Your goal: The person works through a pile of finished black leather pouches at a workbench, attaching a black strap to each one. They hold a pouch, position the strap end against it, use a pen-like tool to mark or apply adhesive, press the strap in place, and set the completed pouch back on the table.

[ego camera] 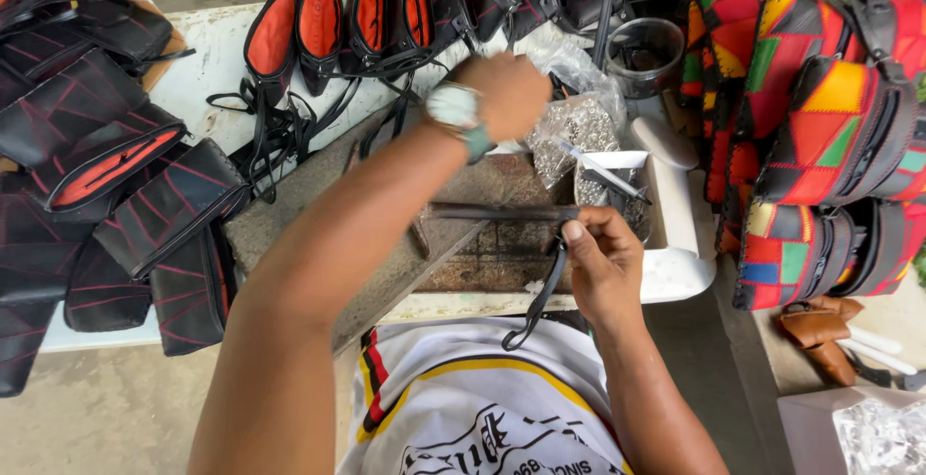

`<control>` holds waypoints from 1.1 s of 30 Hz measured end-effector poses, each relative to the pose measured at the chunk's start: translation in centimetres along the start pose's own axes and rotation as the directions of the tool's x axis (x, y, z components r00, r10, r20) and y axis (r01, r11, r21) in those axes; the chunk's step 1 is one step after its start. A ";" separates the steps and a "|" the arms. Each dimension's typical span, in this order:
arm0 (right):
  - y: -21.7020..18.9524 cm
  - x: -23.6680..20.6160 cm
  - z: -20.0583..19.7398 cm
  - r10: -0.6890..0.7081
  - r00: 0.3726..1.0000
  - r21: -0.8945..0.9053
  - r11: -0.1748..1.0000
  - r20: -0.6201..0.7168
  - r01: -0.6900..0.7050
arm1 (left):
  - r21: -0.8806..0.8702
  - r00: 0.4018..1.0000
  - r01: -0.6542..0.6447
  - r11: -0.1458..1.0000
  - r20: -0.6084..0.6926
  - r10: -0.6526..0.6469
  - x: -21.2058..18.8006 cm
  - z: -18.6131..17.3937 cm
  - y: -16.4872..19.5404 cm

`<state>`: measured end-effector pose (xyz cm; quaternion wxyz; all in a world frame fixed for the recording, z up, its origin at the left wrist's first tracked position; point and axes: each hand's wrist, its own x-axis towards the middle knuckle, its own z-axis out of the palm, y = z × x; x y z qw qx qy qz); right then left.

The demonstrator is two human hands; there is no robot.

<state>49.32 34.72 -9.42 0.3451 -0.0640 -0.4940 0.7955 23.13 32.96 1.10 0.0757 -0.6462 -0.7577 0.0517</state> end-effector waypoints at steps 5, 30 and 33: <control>0.5 2.3 4.0 0.112 0.991 0.033 0.993 0.074 -0.115 | -0.618 0.807 0.148 0.772 -0.376 -0.456 -11.4 -2.9 0.0; -0.3 0.7 6.2 -0.083 0.995 -0.404 0.913 -0.062 0.052 | -0.909 0.858 -0.293 -0.295 -0.114 -0.501 -16.7 6.4 9.9; -0.1 0.7 5.9 -0.051 0.994 -0.345 0.939 -0.094 0.016 | -0.924 0.868 -0.270 -0.271 -0.112 -0.483 -16.9 6.2 10.0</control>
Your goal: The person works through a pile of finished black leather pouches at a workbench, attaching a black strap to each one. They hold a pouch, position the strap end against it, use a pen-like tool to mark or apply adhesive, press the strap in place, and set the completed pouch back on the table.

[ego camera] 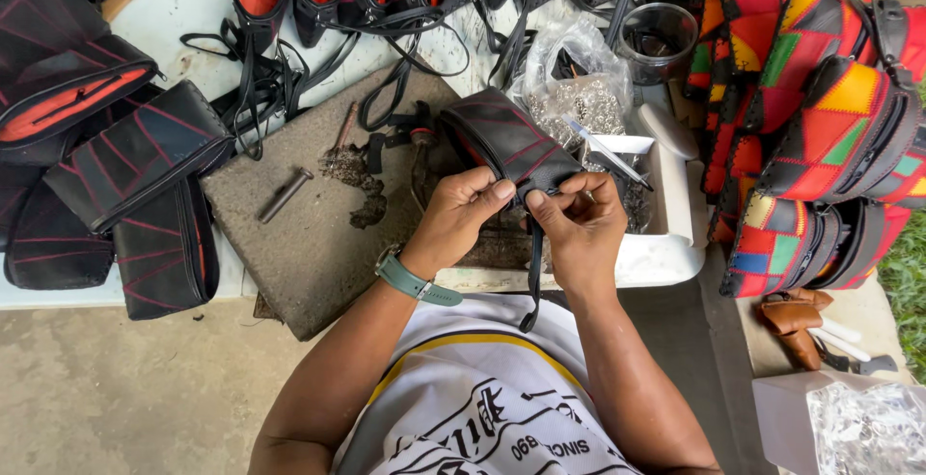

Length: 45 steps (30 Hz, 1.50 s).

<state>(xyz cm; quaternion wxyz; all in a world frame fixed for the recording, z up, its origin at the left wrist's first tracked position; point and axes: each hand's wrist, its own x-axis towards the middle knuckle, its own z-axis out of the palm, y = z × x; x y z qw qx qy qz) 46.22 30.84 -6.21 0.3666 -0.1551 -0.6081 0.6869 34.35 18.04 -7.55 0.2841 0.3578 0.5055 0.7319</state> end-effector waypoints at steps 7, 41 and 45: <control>0.5 0.0 -0.3 0.138 0.990 0.233 0.962 0.027 -0.141 | 0.332 0.985 -0.168 0.928 0.016 0.173 -0.6 0.2 1.3; -5.9 5.1 -9.6 -0.096 0.922 -0.905 0.178 0.376 0.387 | 0.046 0.991 -0.081 0.996 -0.103 0.085 -1.4 -1.6 1.7; -2.6 7.7 -11.3 0.072 0.859 -0.835 -0.207 0.507 0.510 | 0.143 0.988 -0.093 0.985 -0.106 0.108 -1.7 -1.6 2.9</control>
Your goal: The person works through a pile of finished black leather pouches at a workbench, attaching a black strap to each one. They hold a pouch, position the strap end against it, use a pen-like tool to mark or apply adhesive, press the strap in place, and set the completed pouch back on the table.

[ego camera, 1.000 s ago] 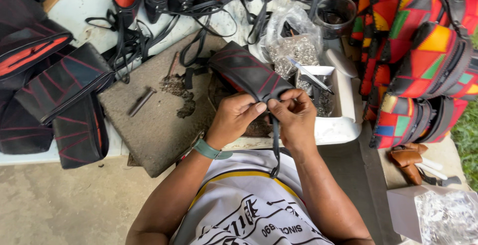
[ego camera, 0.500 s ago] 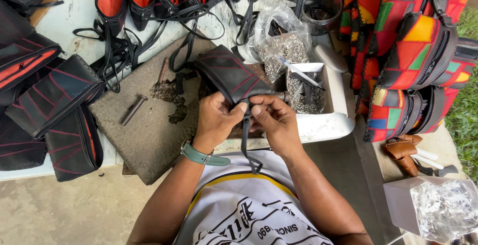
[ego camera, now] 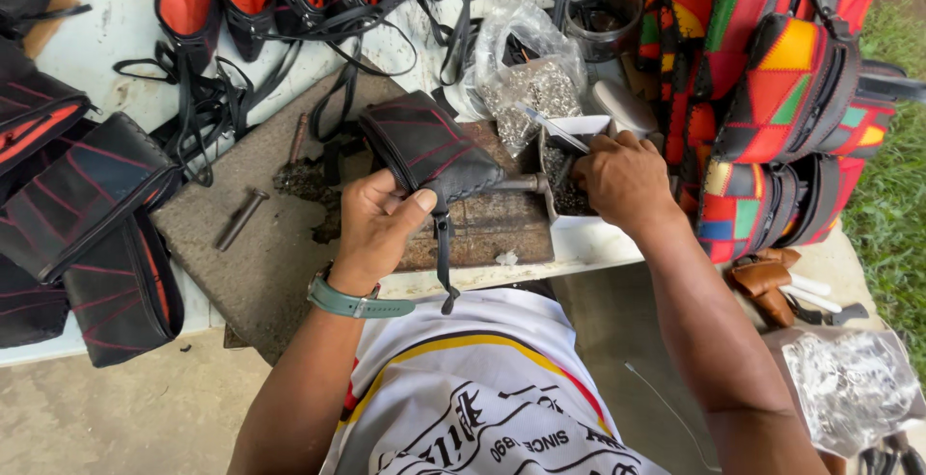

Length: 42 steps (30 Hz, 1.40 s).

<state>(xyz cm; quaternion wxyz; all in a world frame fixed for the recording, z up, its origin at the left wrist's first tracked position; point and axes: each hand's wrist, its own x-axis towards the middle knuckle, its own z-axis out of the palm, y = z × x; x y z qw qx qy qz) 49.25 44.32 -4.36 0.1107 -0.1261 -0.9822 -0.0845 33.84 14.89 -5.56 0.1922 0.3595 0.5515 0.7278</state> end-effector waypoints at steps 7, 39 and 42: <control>-0.3 1.2 3.2 0.022 0.989 -0.122 0.992 0.148 -0.004 | -0.015 0.999 0.035 0.999 -0.012 -0.035 0.0 -0.2 0.2; -4.4 0.0 -6.0 0.048 0.984 0.796 0.595 -0.170 0.109 | 0.107 0.994 0.035 0.994 -0.107 -0.023 0.6 -1.4 -0.6; -8.0 -0.4 -6.6 0.006 0.951 0.891 0.351 -0.310 0.289 | 0.097 0.992 -0.077 0.992 -0.092 0.086 0.5 -1.3 -0.4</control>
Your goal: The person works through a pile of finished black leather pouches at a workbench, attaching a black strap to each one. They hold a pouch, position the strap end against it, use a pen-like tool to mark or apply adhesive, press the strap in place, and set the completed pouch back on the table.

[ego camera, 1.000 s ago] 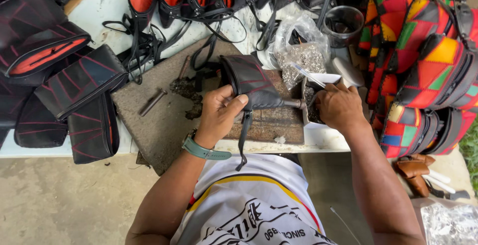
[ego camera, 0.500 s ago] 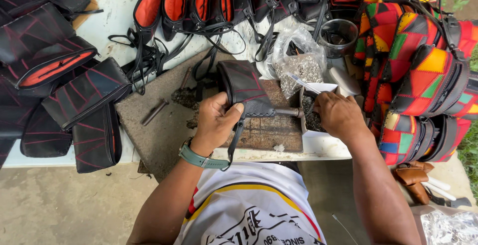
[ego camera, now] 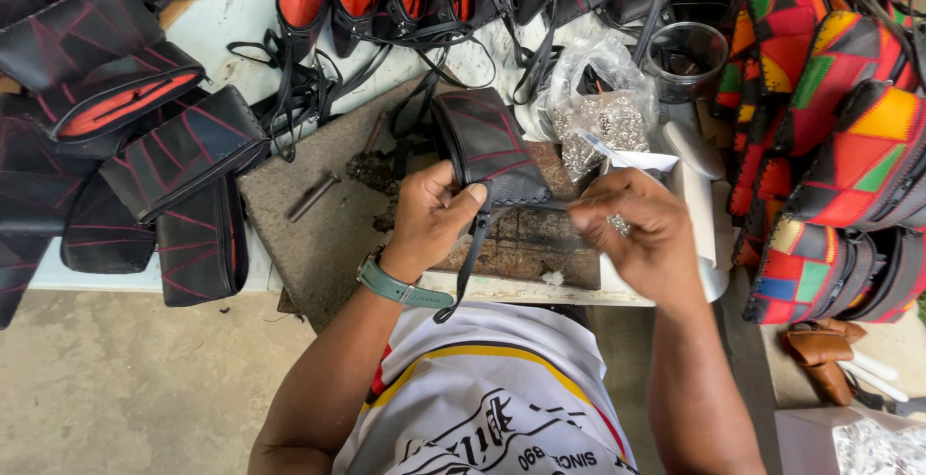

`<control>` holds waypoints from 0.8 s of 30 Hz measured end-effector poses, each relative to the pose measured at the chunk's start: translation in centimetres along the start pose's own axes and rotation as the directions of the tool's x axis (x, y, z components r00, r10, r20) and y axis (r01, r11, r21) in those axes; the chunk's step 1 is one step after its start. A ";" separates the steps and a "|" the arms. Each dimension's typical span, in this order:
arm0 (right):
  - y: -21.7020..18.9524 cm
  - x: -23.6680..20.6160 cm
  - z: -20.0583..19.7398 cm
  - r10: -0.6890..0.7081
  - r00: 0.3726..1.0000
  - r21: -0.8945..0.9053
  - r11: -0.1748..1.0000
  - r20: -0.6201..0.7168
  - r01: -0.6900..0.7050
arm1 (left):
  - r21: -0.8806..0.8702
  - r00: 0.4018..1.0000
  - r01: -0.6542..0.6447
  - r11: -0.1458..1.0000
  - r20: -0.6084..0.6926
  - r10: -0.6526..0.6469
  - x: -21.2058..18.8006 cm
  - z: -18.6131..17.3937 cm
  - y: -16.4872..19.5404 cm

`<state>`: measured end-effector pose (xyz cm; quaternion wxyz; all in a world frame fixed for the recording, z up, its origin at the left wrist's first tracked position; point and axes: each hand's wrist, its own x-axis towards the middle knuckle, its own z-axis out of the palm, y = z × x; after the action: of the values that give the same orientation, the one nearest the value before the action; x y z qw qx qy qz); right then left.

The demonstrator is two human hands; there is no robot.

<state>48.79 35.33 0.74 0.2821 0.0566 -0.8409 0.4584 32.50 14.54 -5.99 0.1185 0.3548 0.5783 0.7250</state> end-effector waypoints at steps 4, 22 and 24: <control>-1.7 0.3 4.2 -0.001 0.996 0.101 0.995 -0.094 0.010 | 0.053 1.000 0.007 0.999 0.030 -0.008 -0.2 0.3 1.1; -1.3 -0.1 5.2 -0.047 0.985 -0.110 0.994 -0.165 0.029 | 0.342 0.957 -0.249 0.906 0.233 0.175 -1.4 1.1 7.5; -1.4 -0.2 5.3 -0.010 0.986 -0.068 0.998 -0.164 -0.001 | 0.330 0.928 -0.344 0.879 0.263 0.264 -1.4 1.1 8.0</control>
<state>47.18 30.25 -0.54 0.3532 0.0108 -0.8297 0.4321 36.15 12.13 0.93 -0.0061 0.5321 0.6253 0.5707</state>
